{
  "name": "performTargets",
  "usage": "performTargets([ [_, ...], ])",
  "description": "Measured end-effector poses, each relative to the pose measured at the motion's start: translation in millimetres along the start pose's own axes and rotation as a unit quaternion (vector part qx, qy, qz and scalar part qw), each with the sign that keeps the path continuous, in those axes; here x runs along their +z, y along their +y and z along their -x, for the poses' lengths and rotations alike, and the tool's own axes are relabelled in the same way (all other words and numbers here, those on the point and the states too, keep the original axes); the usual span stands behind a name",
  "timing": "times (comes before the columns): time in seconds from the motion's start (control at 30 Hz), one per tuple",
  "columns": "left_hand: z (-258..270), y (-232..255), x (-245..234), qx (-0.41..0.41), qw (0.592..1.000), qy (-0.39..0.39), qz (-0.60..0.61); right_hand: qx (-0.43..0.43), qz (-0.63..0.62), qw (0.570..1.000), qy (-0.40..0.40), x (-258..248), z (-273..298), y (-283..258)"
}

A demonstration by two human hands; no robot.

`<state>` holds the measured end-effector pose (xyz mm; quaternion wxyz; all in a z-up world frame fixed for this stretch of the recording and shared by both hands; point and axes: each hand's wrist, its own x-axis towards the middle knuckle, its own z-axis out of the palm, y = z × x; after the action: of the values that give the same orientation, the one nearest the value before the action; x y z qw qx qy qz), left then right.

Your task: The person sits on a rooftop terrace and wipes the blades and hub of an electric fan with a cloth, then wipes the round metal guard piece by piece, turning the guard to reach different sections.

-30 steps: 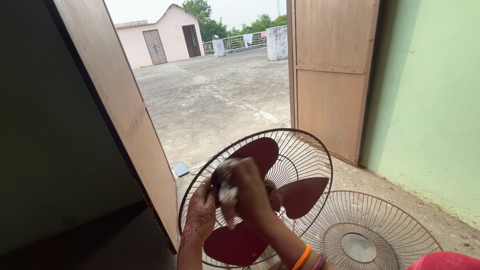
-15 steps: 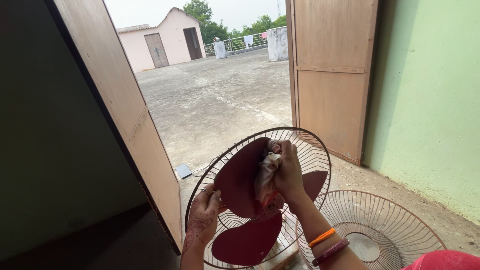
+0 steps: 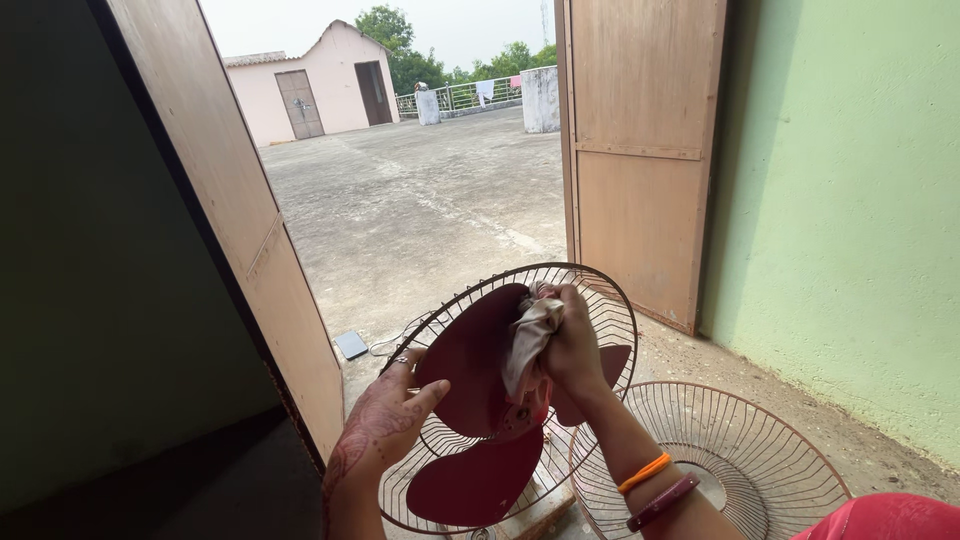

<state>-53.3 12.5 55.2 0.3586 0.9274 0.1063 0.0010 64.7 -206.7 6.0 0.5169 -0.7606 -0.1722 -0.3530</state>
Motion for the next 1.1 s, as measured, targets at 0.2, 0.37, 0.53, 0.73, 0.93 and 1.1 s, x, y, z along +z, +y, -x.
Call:
performTargets([
  [0.2, 23, 12, -14, -0.088, 0.986, -0.001, -0.145, -0.032, -0.13, 0.984, -0.119, 15, 11, -8],
  [0.37, 27, 14, -20, -0.084, 0.984, 0.005, -0.154, 0.041, -0.136, 0.966, -0.218, 15, 12, -35],
  [0.53, 3, 12, 13, 0.096, 0.987, 0.066, -0.113, -0.01, -0.144, 0.972, -0.187, 13, 13, -50],
  [0.73, -18, -3, 34, 0.021, 0.983, 0.032, -0.179, -0.219, -0.249, 0.942, 0.043, 3, -3, -38],
  [0.93, -22, -15, 33, 0.007, 0.998, 0.017, -0.054, -0.158, -0.094, 0.953, 0.241, -4, -6, -2],
  [1.1, -48, -9, 58, 0.195, 0.944, 0.13, 0.233, -0.132, -0.038, 0.989, 0.053, 38, 46, -2],
])
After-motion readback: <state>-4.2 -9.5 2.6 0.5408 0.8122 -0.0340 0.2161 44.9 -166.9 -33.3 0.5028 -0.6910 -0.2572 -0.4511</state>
